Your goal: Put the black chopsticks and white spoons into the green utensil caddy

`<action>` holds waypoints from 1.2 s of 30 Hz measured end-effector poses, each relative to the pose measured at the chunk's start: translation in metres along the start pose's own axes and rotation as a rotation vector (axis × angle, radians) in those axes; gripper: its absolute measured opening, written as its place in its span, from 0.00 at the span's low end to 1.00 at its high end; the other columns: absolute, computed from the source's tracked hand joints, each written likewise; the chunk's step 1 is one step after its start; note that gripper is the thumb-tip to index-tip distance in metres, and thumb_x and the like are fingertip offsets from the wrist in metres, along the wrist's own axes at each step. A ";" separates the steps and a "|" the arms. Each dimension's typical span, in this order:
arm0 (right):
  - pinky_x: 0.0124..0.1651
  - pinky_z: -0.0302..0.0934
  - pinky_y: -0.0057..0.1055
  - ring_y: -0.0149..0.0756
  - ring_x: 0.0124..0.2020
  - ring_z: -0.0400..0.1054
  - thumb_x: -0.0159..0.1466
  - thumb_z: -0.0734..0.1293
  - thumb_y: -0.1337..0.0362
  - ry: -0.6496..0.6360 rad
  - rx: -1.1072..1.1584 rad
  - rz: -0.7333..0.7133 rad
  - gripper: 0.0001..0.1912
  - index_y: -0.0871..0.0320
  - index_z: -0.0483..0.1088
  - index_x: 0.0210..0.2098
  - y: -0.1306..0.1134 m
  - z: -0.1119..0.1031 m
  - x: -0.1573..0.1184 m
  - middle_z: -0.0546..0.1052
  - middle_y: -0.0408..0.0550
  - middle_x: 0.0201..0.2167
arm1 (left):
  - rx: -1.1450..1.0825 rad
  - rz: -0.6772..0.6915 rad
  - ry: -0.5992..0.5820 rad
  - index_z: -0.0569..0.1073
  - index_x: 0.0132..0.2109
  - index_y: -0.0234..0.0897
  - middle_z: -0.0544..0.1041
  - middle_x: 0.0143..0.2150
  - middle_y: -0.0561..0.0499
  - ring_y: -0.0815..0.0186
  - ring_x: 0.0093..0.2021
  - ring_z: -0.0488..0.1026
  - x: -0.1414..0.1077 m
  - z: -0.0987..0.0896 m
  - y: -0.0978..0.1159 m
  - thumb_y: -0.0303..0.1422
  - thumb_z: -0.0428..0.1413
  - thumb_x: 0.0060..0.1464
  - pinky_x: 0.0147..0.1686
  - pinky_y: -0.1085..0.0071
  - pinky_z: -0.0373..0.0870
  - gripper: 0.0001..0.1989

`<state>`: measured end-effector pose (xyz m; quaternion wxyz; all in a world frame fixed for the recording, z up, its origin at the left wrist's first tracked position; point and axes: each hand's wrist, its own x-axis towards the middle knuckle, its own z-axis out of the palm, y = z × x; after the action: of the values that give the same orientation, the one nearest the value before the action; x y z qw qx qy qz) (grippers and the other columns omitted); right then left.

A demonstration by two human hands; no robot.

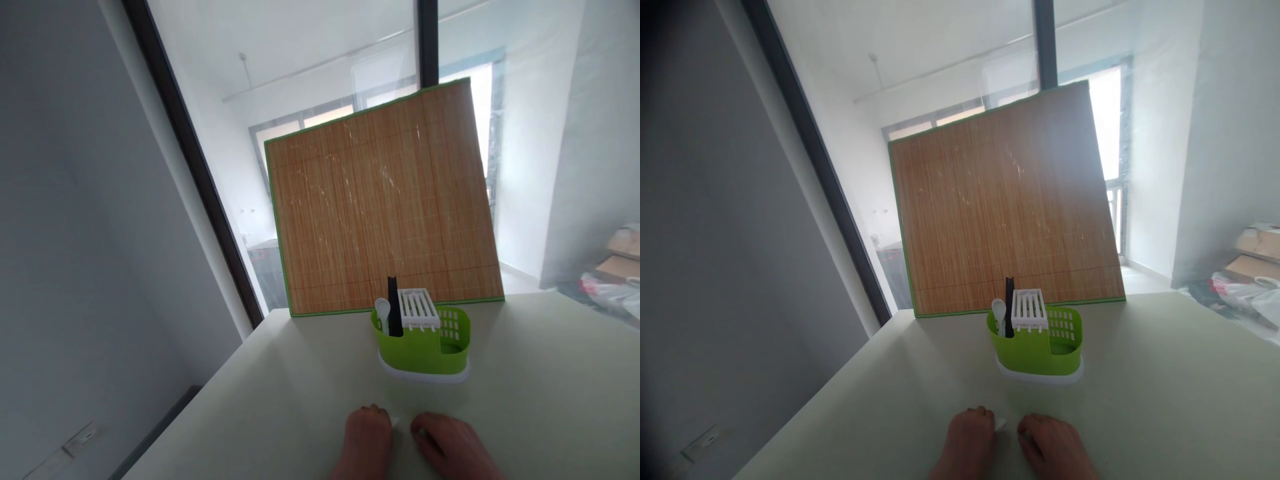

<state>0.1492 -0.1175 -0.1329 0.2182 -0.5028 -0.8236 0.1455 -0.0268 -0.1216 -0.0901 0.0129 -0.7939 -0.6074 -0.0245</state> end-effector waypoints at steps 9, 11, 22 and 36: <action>0.26 0.51 0.26 0.31 0.21 0.63 0.59 0.60 0.62 -0.015 0.296 0.003 0.13 0.54 0.72 0.41 -0.010 0.004 0.006 0.72 0.39 0.19 | -0.964 -0.007 0.452 0.71 0.28 0.35 0.66 0.20 0.56 0.73 0.21 0.62 0.026 -0.023 0.006 0.44 0.46 0.58 0.21 0.77 0.57 0.19; 0.26 0.51 0.25 0.30 0.21 0.61 0.61 0.58 0.62 0.001 0.333 -0.007 0.13 0.54 0.73 0.38 -0.009 0.002 0.006 0.71 0.38 0.19 | -1.037 -0.011 0.499 0.72 0.30 0.35 0.67 0.22 0.56 0.73 0.23 0.63 0.027 -0.023 0.011 0.44 0.48 0.58 0.22 0.78 0.59 0.18; 0.29 0.54 0.27 0.33 0.25 0.65 0.65 0.55 0.57 0.026 0.258 -0.007 0.16 0.56 0.67 0.28 -0.009 0.010 0.006 0.74 0.43 0.23 | -1.128 0.057 0.582 0.73 0.42 0.39 0.74 0.35 0.51 0.71 0.32 0.71 0.016 -0.009 0.016 0.37 0.48 0.59 0.28 0.78 0.68 0.11; 0.31 0.55 0.26 0.33 0.27 0.67 0.66 0.55 0.56 0.026 0.242 -0.040 0.16 0.54 0.64 0.26 -0.002 0.011 0.007 0.75 0.42 0.25 | -0.412 0.366 1.006 0.72 0.47 0.38 0.73 0.30 0.51 0.70 0.29 0.69 0.007 -0.038 -0.001 0.24 0.55 0.53 0.29 0.74 0.65 0.13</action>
<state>0.1393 -0.1122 -0.1400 0.2907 -0.4581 -0.8071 0.2330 -0.0271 -0.1167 -0.0518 0.1492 -0.7630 -0.3616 -0.5145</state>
